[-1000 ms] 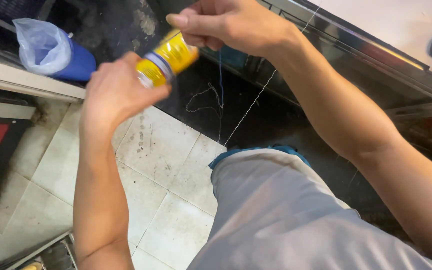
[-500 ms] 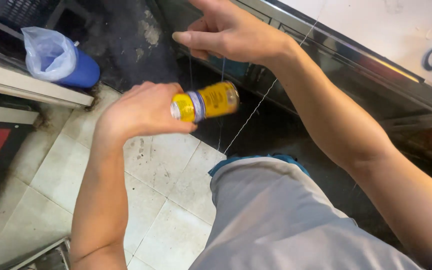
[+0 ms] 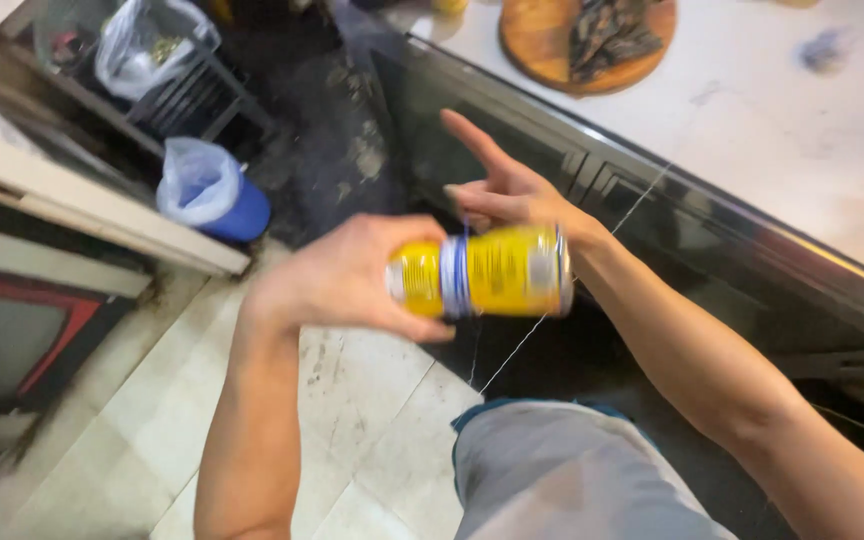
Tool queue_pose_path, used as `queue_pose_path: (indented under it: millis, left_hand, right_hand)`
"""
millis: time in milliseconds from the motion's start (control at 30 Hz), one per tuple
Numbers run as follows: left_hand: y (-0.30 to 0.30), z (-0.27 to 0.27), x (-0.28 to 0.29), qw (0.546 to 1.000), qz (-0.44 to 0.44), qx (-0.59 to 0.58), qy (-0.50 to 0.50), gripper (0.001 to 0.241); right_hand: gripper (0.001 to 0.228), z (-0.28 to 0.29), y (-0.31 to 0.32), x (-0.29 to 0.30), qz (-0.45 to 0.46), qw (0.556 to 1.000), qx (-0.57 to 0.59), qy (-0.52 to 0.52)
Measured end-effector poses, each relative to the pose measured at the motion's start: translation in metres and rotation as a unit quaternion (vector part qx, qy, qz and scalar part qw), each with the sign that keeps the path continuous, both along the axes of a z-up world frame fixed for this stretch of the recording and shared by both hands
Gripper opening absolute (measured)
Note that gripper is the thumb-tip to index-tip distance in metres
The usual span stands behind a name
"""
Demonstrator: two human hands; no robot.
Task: Securing a beverage can and a dried food item using thin wire.
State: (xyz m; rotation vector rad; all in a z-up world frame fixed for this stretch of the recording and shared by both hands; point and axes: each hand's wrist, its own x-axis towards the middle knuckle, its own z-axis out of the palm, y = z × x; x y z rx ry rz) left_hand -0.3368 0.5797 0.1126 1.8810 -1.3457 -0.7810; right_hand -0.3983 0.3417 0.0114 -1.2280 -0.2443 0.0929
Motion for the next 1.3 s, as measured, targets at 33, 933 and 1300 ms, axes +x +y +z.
queue_pose_path:
  millis: [33,933,1300]
  left_hand:
    - [-0.004,-0.007,-0.002,1.0,-0.019,-0.012,-0.009,0.05]
    - [-0.015,-0.155,0.142,0.825,0.487,0.049,-0.281,0.075]
    - [-0.047,-0.125,0.09,0.882,0.067,0.407,-0.229,0.074]
  right_hand:
    - [0.084,0.015,0.0,0.001,-0.019,1.0,-0.012,-0.009]
    - [0.089,0.062,-0.014,-0.018,0.032,0.994,-0.105,-0.025]
    - [0.079,0.047,-0.029,0.024,0.009,0.987,-0.133,-0.09]
